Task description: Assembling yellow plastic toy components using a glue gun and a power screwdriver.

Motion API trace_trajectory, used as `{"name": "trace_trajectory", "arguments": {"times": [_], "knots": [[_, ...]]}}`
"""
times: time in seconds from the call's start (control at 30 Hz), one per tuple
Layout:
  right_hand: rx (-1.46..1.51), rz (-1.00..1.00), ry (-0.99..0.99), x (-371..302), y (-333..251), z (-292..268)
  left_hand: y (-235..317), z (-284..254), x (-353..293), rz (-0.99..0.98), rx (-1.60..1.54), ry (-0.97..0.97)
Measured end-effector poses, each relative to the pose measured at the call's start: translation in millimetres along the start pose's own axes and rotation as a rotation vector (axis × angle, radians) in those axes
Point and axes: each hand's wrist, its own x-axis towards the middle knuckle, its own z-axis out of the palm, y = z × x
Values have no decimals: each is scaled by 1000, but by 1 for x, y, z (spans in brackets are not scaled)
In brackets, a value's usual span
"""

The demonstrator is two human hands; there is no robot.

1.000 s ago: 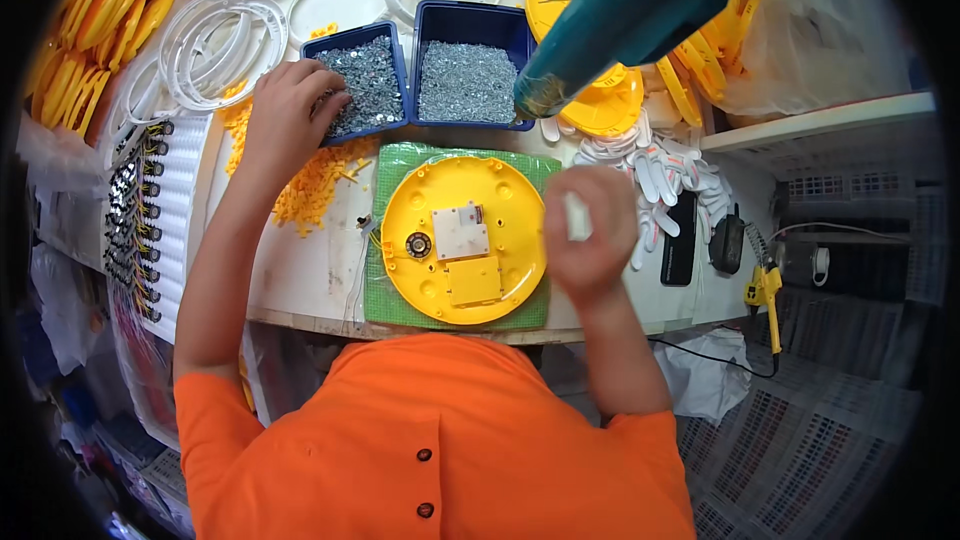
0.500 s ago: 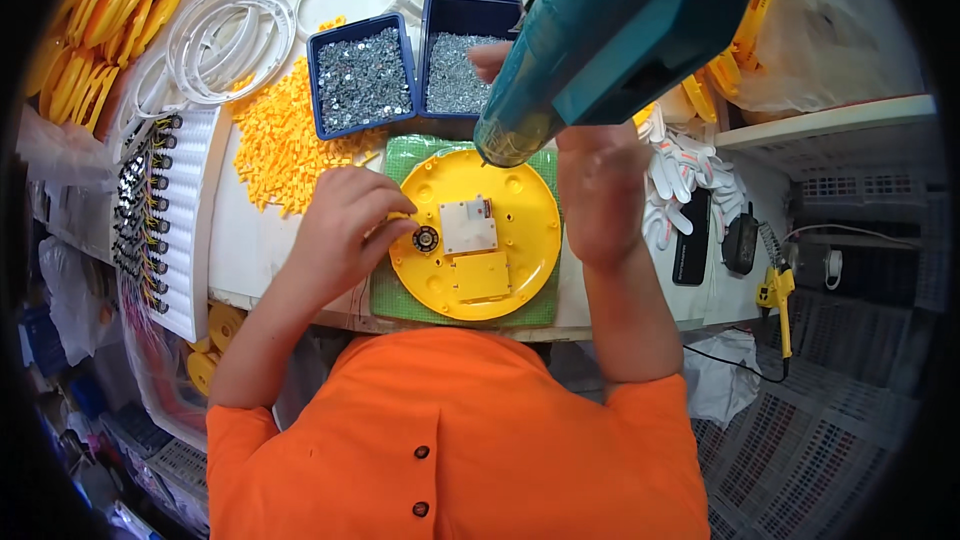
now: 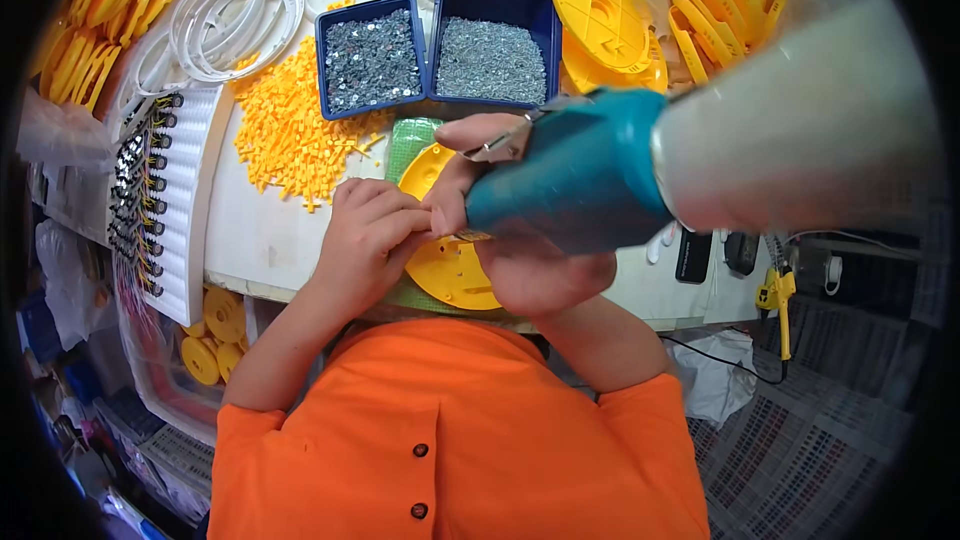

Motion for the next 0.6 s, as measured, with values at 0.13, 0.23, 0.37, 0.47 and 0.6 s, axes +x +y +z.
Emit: {"name": "trace_trajectory", "arguments": {"times": [0.13,0.23,0.37,0.47,0.6], "knots": [[-8,-48,-60,-4,4,3,1,1,-2,-44,1,10],[22,-45,-17,-7,10,2,1,2,-2,-33,-32,34],[3,-23,-5,-8,10,1,2,2,-3,-57,-90,45],[-21,-5,-26,-3,8,5,-3,-1,-5,-36,-111,16],[-74,-61,17,-2,19,0,6,-11,2,-117,-13,6]]}}
